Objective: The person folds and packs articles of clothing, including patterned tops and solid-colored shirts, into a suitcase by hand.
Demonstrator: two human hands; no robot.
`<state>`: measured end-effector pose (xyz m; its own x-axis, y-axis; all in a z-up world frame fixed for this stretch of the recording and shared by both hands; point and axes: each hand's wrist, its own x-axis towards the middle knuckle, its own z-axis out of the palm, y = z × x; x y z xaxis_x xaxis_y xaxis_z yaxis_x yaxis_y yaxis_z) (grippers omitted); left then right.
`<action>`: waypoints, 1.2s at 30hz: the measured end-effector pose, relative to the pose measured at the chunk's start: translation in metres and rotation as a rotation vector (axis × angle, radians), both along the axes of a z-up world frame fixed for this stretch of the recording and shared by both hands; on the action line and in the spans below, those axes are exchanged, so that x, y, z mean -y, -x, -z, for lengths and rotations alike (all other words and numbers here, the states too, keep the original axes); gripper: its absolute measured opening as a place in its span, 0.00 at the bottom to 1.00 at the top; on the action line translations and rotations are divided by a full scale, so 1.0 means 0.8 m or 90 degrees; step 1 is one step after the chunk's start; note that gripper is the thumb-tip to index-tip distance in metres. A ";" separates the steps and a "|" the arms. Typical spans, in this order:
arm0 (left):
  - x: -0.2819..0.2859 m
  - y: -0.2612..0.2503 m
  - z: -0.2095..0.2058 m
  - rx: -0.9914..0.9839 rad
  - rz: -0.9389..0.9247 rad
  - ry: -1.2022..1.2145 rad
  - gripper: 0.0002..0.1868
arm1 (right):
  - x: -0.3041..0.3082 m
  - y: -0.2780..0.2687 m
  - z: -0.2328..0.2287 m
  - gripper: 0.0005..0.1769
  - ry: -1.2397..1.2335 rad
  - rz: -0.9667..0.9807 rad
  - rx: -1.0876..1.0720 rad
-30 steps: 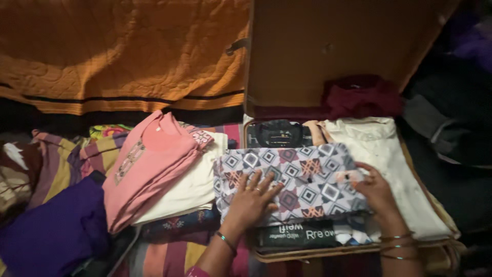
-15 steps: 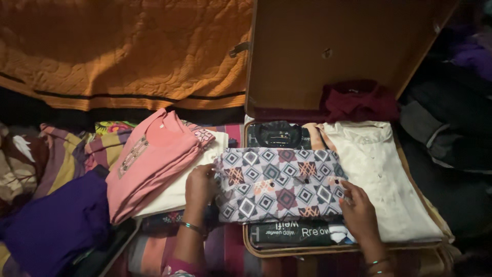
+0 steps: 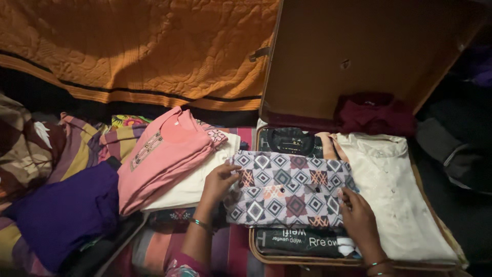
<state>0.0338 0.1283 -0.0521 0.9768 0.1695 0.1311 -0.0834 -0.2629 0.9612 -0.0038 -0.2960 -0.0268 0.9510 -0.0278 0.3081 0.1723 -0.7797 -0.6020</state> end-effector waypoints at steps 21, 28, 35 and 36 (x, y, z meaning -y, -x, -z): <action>0.040 0.000 -0.079 0.137 -0.106 -0.286 0.08 | -0.009 -0.019 -0.021 0.15 -0.028 0.046 -0.097; 0.053 0.008 -0.086 0.199 -0.156 -0.233 0.06 | 0.001 -0.019 -0.016 0.18 -0.036 0.019 -0.020; 0.018 -0.015 -0.020 0.193 -0.029 -0.194 0.29 | 0.004 -0.017 -0.018 0.20 -0.059 0.005 -0.047; 0.015 -0.013 -0.018 0.144 0.002 -0.112 0.31 | 0.005 -0.016 -0.019 0.21 -0.051 0.007 -0.049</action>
